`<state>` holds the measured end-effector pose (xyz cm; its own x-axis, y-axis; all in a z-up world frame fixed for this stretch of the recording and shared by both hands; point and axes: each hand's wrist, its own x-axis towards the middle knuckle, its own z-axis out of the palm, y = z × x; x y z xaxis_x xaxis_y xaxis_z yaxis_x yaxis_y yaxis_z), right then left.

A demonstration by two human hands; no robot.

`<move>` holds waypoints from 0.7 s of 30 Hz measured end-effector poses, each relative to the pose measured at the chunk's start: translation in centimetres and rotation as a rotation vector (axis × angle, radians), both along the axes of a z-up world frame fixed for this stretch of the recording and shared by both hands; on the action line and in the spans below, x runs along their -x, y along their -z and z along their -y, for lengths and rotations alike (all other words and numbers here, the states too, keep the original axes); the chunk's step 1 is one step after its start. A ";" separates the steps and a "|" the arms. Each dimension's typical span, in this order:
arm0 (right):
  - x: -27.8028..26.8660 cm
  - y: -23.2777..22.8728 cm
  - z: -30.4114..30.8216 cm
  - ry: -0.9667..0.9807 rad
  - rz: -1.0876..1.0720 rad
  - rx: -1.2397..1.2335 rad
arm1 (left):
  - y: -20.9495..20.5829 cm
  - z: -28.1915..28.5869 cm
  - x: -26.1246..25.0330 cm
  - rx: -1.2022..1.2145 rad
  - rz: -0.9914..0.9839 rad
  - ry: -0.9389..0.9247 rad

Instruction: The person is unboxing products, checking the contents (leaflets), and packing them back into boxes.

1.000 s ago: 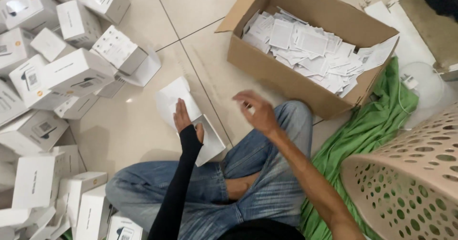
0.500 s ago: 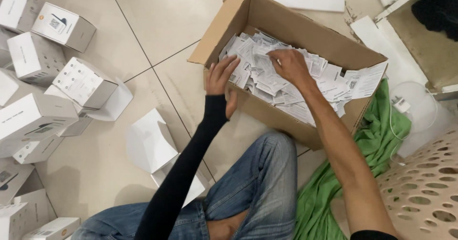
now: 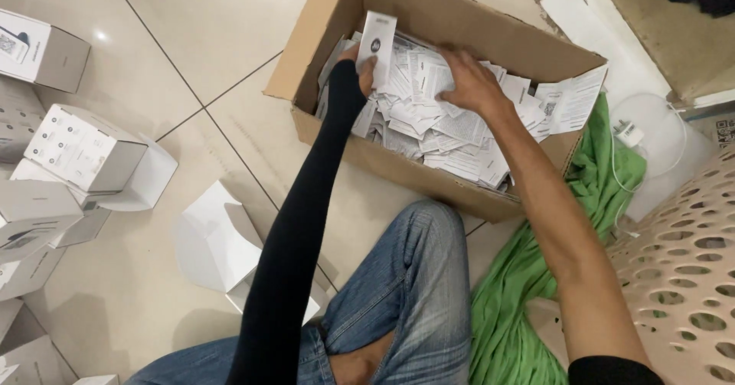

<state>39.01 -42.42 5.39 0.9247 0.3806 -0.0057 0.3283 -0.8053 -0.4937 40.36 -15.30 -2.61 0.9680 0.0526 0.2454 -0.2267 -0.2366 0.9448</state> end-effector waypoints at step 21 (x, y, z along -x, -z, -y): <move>1.1 -2.0 0.0 0.254 -0.520 -0.843 | -5.4 1.2 0.9 0.389 -0.527 0.344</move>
<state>37.92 -42.39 7.35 0.9381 0.2393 -0.2505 -0.2202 -0.1463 -0.9644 39.46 -16.51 2.78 0.9300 -0.2862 -0.2308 0.2790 0.1407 0.9499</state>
